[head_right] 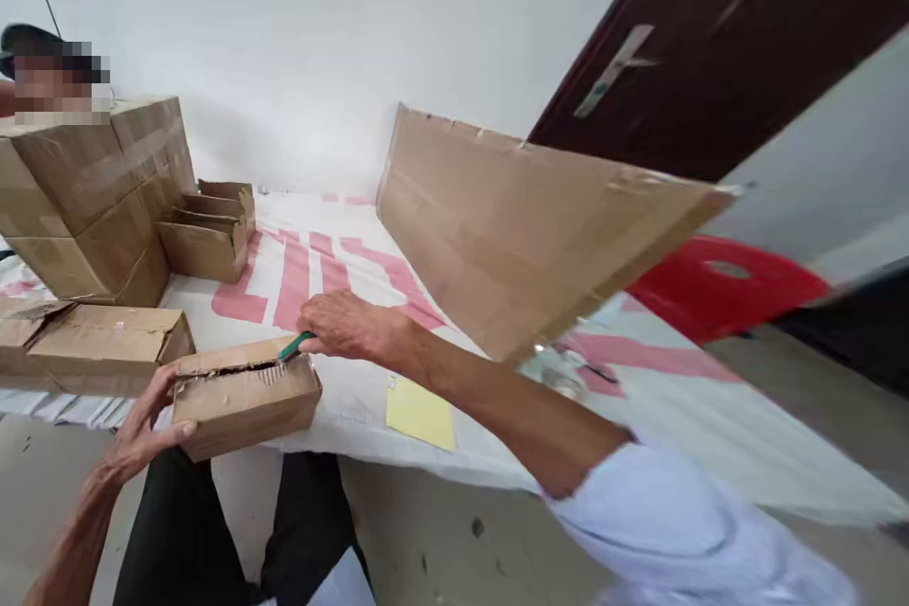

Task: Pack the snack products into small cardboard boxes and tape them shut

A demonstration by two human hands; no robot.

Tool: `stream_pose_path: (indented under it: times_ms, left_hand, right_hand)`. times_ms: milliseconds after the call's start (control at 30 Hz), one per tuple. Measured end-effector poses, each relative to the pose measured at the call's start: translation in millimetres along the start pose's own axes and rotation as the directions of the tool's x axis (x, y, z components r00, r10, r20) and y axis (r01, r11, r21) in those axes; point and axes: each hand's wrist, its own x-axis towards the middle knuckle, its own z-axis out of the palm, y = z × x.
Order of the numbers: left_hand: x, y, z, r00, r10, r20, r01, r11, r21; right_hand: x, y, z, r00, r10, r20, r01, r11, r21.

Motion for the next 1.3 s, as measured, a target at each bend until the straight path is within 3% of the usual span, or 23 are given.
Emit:
stream_pose_path:
  times_ms: [200, 300, 400, 500, 567, 633, 700, 800, 867, 933, 1000, 1033, 1100, 1233, 1300]
  left_hand:
    - [0.3, 2.2, -3.1, 0.999, 0.033, -0.008, -0.033, 0.999, 0.044]
    - [-0.6, 2.6, -5.0, 0.999, 0.053, -0.004, -0.053, 0.996, 0.074]
    - [-0.9, 0.8, -4.3, 0.997, 0.067, -0.024, -0.065, 0.995, 0.078]
    - [-0.1, 1.5, -4.0, 0.998, 0.060, -0.022, -0.059, 0.995, 0.077]
    - [0.8, 4.3, -5.3, 0.999, 0.049, -0.006, -0.049, 0.996, 0.070]
    - [1.8, 7.7, -7.3, 0.999, 0.042, 0.013, -0.043, 0.998, 0.056]
    - [2.8, 10.2, -9.2, 0.999, 0.038, 0.028, -0.040, 0.998, 0.046]
    - [3.6, 11.0, -10.4, 0.999, 0.035, 0.025, -0.036, 0.998, 0.054]
    - [3.4, 9.9, -10.2, 0.999, 0.029, 0.023, -0.030, 0.998, 0.062]
    - [2.5, 8.8, -9.7, 0.999, 0.026, 0.033, -0.028, 0.998, 0.056]
    - [1.4, 9.0, -9.3, 0.999, 0.026, 0.037, -0.028, 0.999, 0.044]
    - [0.9, 9.8, -9.2, 0.999, 0.024, 0.036, -0.025, 0.999, 0.038]
    - [-0.1, 12.2, -9.5, 0.999, 0.018, 0.041, -0.019, 1.000, 0.019]
    - [-2.2, 15.1, -12.7, 0.995, 0.023, 0.100, -0.021, 0.999, -0.024]
    - [-3.5, 12.9, -15.5, 0.991, 0.013, 0.132, -0.008, 0.999, -0.038]
  right_hand:
    - [-27.6, 38.1, 5.0, 0.995, 0.052, -0.090, -0.055, 0.998, -0.038]
    - [-46.4, 63.5, 22.9, 0.968, 0.140, -0.206, -0.132, 0.990, 0.053]
    - [-49.7, 62.1, 77.8, 0.885, 0.333, -0.326, -0.249, 0.929, 0.272]
    - [-34.2, 30.0, 163.5, 0.769, 0.581, -0.266, -0.440, 0.783, 0.439]
    - [-20.2, 5.6, 214.5, 0.731, 0.626, -0.270, -0.433, 0.732, 0.525]
    - [-8.8, -9.8, 241.8, 0.695, 0.627, -0.350, -0.346, 0.720, 0.602]
    - [-2.0, -13.4, 239.1, 0.648, 0.607, -0.460, -0.209, 0.723, 0.659]
    - [2.7, -8.3, 195.2, 0.630, 0.485, -0.606, 0.043, 0.758, 0.651]
    - [5.2, -8.2, 159.6, 0.684, 0.328, -0.652, 0.169, 0.798, 0.578]
    - [7.7, -13.3, 132.3, 0.761, 0.178, -0.624, 0.219, 0.835, 0.504]
    - [8.4, -21.7, 117.8, 0.812, 0.081, -0.579, 0.240, 0.857, 0.456]
    - [7.3, -26.5, 115.1, 0.813, 0.053, -0.580, 0.255, 0.863, 0.436]
    - [1.1, -36.8, 116.9, 0.758, 0.020, -0.652, 0.287, 0.887, 0.362]
    - [-23.2, -59.6, 136.9, 0.564, -0.086, -0.822, 0.244, 0.967, 0.066]
    - [-34.2, -68.7, 148.5, 0.531, -0.124, -0.838, 0.228, 0.974, 0.001]
